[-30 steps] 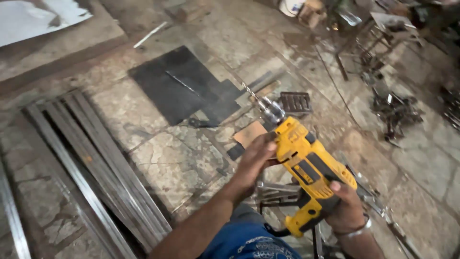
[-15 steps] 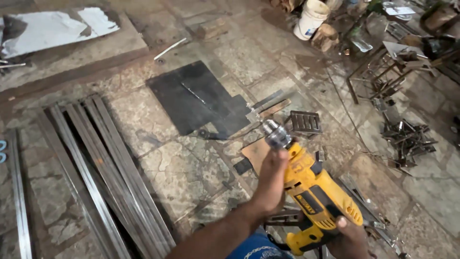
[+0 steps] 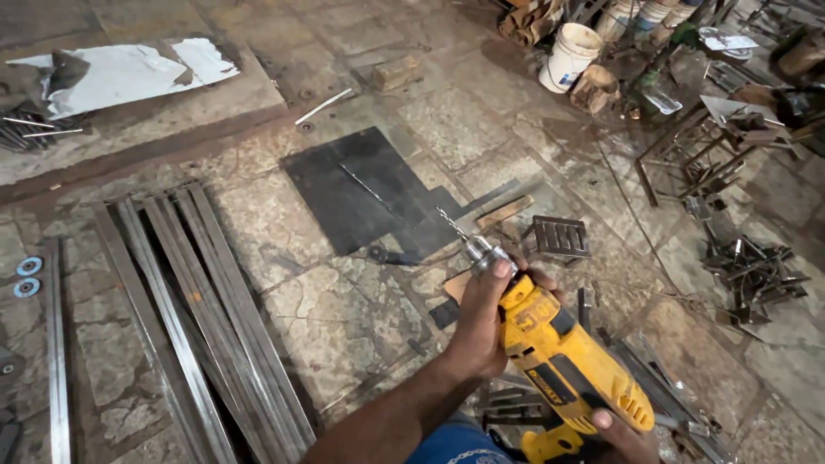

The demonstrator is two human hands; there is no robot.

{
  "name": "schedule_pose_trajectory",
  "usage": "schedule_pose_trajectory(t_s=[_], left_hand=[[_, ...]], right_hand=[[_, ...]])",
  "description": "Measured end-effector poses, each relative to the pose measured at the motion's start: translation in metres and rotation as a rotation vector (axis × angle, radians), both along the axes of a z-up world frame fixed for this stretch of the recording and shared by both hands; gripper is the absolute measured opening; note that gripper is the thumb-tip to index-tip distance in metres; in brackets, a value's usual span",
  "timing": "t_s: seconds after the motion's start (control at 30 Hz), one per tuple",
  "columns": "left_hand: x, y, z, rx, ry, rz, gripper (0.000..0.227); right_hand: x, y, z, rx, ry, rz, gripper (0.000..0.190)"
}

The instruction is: The person uses a yellow power drill to make holes in a metal frame structure. The camera angle is unstable, frequently pointing at the floor or ceiling, but the person is seen holding the drill and operating it against the metal bars.

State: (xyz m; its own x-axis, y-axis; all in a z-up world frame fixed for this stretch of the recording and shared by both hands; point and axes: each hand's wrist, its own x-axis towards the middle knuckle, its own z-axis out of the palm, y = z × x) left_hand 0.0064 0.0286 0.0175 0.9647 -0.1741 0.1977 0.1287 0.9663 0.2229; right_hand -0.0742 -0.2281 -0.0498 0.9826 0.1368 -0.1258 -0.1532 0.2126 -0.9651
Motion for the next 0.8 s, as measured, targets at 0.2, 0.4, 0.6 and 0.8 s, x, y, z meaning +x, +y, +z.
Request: schedule_pose_trajectory(t_s=[0.2,0.4,0.6,0.8], left_hand=[[0.002,0.001,0.0,0.018,0.022,0.048,0.034],[0.004,0.0,-0.006,-0.009,0.03,0.047,0.039],[0.005,-0.001,-0.006,-0.003,0.037,0.06,0.043],[0.003,-0.007,-0.01,-0.056,0.067,0.021,0.038]], right_hand=[[0.012,-0.019,-0.013,-0.039,0.042,0.063,0.078],[0.017,-0.012,-0.002,0.011,0.035,0.127,0.081],[0.013,-0.005,0.011,-0.093,0.136,-0.01,0.083],[0.014,-0.01,0.014,-0.086,0.119,0.025,0.08]])
